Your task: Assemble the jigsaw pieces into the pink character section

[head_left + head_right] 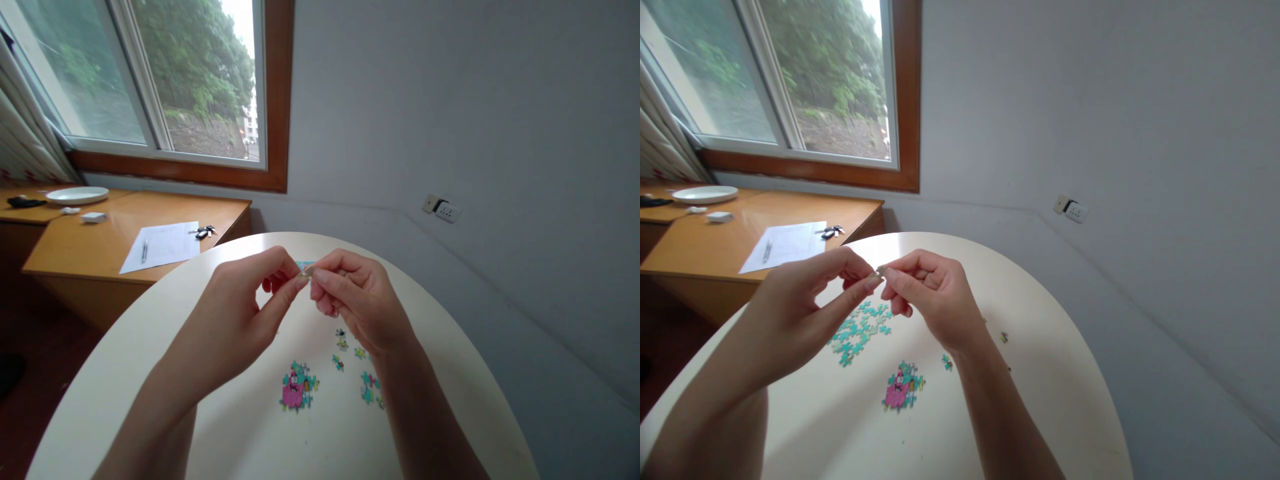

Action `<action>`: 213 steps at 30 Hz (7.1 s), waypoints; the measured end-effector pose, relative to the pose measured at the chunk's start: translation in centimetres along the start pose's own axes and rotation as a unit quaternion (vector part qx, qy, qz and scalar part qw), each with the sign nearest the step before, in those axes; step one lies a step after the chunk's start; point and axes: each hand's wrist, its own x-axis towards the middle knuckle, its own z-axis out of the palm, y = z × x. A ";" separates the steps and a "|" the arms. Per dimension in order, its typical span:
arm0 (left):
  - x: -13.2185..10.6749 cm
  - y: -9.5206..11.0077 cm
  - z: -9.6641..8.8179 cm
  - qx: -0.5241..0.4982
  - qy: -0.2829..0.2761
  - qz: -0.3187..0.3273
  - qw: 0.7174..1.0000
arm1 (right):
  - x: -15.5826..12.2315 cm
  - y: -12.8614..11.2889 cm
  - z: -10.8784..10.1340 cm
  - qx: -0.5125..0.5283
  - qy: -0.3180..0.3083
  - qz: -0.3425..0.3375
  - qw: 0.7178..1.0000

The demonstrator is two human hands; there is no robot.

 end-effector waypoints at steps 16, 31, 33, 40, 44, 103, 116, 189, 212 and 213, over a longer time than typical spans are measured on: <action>0.0 0.0 0.0 -0.005 0.007 -0.001 1.000 | -0.2 0.0 0.0 0.038 -0.009 -0.013 0.999; -0.1 -0.1 0.1 -0.012 0.006 -0.026 1.000 | -0.1 0.2 -0.2 0.042 -0.014 -0.010 0.999; 0.0 0.0 0.1 -0.011 0.004 -0.029 1.000 | -0.2 0.2 -0.2 0.037 -0.016 -0.012 0.999; 0.0 0.1 0.0 -0.008 -0.001 -0.031 0.999 | -0.2 0.3 -0.1 0.016 0.008 -0.014 1.000; 0.0 0.1 0.1 -0.004 -0.002 -0.025 1.000 | -0.1 0.4 -0.1 0.041 0.002 -0.022 0.999; -0.1 0.2 0.2 0.001 0.020 -0.037 0.999 | -1.3 -1.1 0.3 -0.460 0.137 -0.269 0.835; -0.1 0.1 0.1 0.013 0.011 -0.026 1.000 | -1.4 -1.5 0.1 -0.493 0.104 -0.273 0.820; 0.0 -0.2 0.5 0.061 -0.033 -0.013 0.998 | -1.7 -1.9 0.0 -0.635 0.046 -0.277 0.720; -0.1 -0.7 0.6 0.062 -0.030 -0.009 0.998 | -1.8 -2.1 0.0 -0.565 0.081 -0.249 0.783; -0.1 -0.7 0.6 0.061 -0.026 -0.007 0.998 | -1.8 -2.2 0.0 -0.553 0.077 -0.239 0.795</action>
